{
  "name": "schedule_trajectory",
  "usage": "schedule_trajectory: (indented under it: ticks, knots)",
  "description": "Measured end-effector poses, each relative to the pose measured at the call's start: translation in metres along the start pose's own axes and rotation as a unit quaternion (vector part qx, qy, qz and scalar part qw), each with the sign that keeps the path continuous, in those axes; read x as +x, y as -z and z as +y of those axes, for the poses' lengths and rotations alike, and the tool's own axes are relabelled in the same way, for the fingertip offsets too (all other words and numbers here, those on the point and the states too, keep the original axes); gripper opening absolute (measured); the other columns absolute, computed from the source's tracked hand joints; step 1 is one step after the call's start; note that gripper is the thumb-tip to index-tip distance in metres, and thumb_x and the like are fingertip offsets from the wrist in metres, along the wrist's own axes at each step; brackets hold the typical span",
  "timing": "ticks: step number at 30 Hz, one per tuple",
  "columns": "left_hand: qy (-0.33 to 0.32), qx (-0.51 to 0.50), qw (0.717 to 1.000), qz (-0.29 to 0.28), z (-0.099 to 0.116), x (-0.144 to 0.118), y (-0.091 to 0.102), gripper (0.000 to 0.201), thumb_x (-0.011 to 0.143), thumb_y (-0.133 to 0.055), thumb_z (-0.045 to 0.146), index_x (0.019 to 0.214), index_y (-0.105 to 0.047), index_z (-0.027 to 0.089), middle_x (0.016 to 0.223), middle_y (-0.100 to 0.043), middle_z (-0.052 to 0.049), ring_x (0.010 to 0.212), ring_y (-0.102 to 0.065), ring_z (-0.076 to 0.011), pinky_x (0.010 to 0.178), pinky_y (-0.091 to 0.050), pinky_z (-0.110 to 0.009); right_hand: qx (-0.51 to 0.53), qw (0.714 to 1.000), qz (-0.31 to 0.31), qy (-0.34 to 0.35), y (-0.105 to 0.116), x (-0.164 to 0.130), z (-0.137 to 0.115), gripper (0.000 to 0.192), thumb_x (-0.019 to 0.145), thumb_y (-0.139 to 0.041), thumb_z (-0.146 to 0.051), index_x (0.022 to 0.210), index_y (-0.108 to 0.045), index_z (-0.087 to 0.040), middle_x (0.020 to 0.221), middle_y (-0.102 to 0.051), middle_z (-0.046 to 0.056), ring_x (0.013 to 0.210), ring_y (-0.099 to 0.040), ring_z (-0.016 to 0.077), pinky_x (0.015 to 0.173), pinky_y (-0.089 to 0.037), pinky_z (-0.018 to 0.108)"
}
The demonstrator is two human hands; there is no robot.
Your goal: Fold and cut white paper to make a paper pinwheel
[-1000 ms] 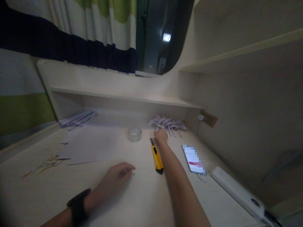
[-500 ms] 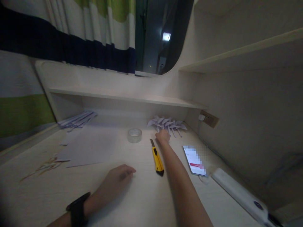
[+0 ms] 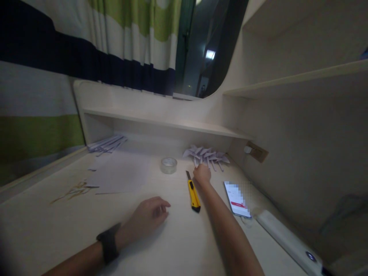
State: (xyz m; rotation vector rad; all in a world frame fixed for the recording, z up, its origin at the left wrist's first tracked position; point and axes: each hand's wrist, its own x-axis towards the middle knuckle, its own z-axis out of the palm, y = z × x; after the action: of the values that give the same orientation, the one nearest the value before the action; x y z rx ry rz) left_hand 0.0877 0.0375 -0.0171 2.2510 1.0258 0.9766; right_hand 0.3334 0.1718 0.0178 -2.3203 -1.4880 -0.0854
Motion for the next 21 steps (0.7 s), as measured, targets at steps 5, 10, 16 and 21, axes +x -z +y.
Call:
schedule_trajectory:
  ticks: [5,10,16,21]
  knots:
    - [-0.082,0.102,0.991,-0.033,0.002,0.001,0.011,0.020,0.077,-0.055,0.019,0.093,-0.066,0.017,0.086,-0.064,-0.006,0.084,-0.058,-0.0189,0.077,-0.043,-0.029,0.004,0.997,0.022,0.070,0.016,-0.052,-0.004,0.028,0.088,-0.044,-0.031,0.099,-0.067,-0.021,0.095,-0.070,0.011,0.091,-0.064,0.0228,0.072,-0.042,0.028]
    - [-0.122,0.237,0.963,-0.031,-0.013,-0.010,0.054,0.020,0.083,-0.052,0.019,0.100,-0.063,0.016,0.094,-0.064,-0.008,0.090,-0.056,-0.0194,0.082,-0.043,-0.032,-0.050,0.968,0.063,0.237,0.018,-0.105,-0.002,0.027,0.089,-0.040,-0.028,0.093,-0.065,-0.020,0.091,-0.070,0.008,0.077,-0.065,0.0206,0.060,-0.037,0.026]
    - [-0.111,0.456,0.881,-0.063,-0.040,-0.036,0.122,0.019,0.084,-0.046,0.010,0.093,-0.063,0.012,0.090,-0.064,-0.011,0.086,-0.057,-0.0206,0.078,-0.043,-0.035,-0.090,0.938,0.082,0.325,0.026,-0.124,-0.004,0.022,0.086,-0.043,-0.022,0.087,-0.065,-0.017,0.085,-0.069,0.009,0.071,-0.065,0.0207,0.056,-0.033,0.026]
    - [-0.082,0.518,0.846,-0.098,-0.061,-0.039,0.140,0.030,0.083,-0.044,0.008,0.110,-0.057,0.006,0.111,-0.061,-0.019,0.101,-0.058,-0.0249,0.085,-0.043,-0.038,-0.070,0.935,0.124,0.324,0.041,-0.119,-0.002,0.027,0.089,-0.040,-0.025,0.096,-0.066,-0.019,0.088,-0.069,0.009,0.071,-0.064,0.0198,0.056,-0.032,0.026]
